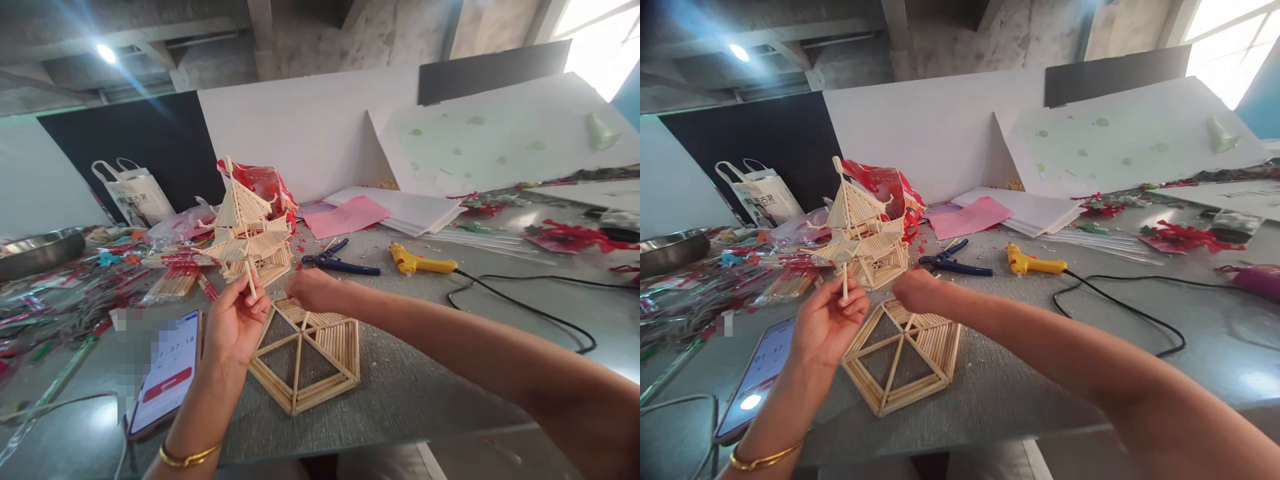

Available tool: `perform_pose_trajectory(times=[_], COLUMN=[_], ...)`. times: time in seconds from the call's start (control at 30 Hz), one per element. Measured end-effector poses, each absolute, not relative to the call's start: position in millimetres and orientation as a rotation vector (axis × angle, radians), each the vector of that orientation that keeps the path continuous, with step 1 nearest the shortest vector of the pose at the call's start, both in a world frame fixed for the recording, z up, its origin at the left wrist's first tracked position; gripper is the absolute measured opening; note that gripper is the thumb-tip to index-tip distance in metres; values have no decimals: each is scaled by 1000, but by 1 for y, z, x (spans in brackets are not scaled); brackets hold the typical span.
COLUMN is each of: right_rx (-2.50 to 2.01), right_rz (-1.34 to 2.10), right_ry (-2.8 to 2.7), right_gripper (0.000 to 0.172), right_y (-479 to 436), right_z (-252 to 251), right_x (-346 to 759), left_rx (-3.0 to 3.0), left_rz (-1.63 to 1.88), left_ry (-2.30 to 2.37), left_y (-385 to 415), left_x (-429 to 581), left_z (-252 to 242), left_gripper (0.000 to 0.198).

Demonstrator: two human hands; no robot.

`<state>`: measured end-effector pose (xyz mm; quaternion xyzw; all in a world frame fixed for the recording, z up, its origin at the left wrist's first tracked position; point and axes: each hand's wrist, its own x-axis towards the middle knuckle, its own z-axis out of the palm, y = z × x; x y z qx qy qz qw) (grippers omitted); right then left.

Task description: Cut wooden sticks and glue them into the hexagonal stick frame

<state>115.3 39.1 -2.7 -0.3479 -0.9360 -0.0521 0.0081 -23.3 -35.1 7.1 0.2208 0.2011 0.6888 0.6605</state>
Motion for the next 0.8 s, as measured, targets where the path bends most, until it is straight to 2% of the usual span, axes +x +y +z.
perform_pose_trajectory(times=[0.33, 0.5, 0.67, 0.8], right_rx=[-891, -1200, -1191, -1267], right_rz=[-360, -163, 33, 43], right_ry=[-3042, -2748, -2857, -2815], right_gripper=[21, 25, 21, 22], right_y=[46, 61, 59, 49], right_z=[0, 8, 4, 1], right_x=[109, 132, 145, 149], left_rx=[512, 554, 620, 1059], left_rz=[1550, 1543, 1512, 1255], left_ry=[469, 457, 514, 829], left_y=[-34, -34, -34, -40], left_x=[-24, -25, -25, -19], left_z=[5, 5, 2, 1], left_gripper=[12, 9, 6, 6])
